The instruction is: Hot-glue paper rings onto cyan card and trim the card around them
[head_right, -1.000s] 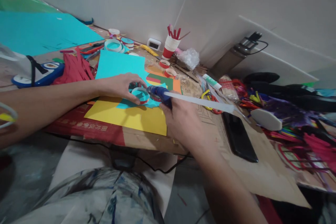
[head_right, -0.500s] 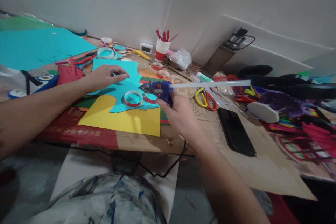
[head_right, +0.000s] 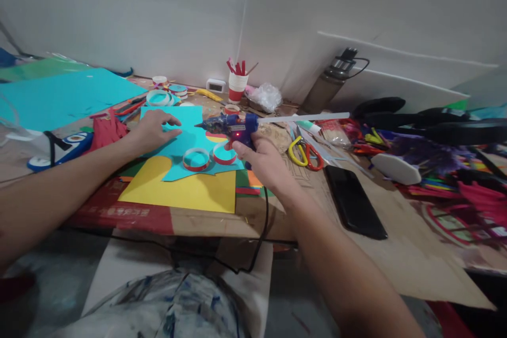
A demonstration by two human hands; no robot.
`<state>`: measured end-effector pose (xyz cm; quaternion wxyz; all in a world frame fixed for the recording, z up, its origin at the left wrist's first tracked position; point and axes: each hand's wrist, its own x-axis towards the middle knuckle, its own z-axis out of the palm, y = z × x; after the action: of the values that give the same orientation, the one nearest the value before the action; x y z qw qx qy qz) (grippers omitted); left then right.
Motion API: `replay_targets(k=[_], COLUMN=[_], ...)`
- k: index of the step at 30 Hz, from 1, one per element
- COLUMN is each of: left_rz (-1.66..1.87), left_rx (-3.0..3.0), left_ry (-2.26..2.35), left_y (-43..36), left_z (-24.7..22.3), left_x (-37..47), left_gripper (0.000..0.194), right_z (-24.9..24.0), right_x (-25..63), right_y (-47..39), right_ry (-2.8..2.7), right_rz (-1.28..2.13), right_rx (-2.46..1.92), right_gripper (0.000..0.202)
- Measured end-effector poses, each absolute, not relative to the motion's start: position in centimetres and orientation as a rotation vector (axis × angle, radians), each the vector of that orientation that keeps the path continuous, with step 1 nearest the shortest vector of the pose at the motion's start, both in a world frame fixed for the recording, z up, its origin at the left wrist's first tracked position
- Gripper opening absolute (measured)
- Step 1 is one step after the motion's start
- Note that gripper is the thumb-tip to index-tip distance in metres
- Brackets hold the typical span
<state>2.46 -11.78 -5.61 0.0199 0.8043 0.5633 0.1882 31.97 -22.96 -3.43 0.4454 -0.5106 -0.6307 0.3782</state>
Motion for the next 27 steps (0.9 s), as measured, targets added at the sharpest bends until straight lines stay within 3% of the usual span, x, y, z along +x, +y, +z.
replay_targets(k=[4,12,27], left_rz=[0.419,0.303,0.165], left_rx=[2.299,2.204,2.552], left_ry=[2.091,2.208,1.705], left_y=[-11.9,-11.8,-11.5], left_z=[-5.6,-6.2,-6.5], left_x=[2.2,1.7,3.9], left_gripper=[0.053,0.078,0.052], right_z=[-5.0,-7.0,-5.6], right_x=[32.7,33.2,33.6], right_y=[-22.0,-21.4,-21.9], right_ry=[-1.422,-1.36,-1.289], right_rz=[1.037,1.095,1.104], right_rx=[-1.203,-1.21,-1.117], right_gripper=[0.034,0.04,0.035])
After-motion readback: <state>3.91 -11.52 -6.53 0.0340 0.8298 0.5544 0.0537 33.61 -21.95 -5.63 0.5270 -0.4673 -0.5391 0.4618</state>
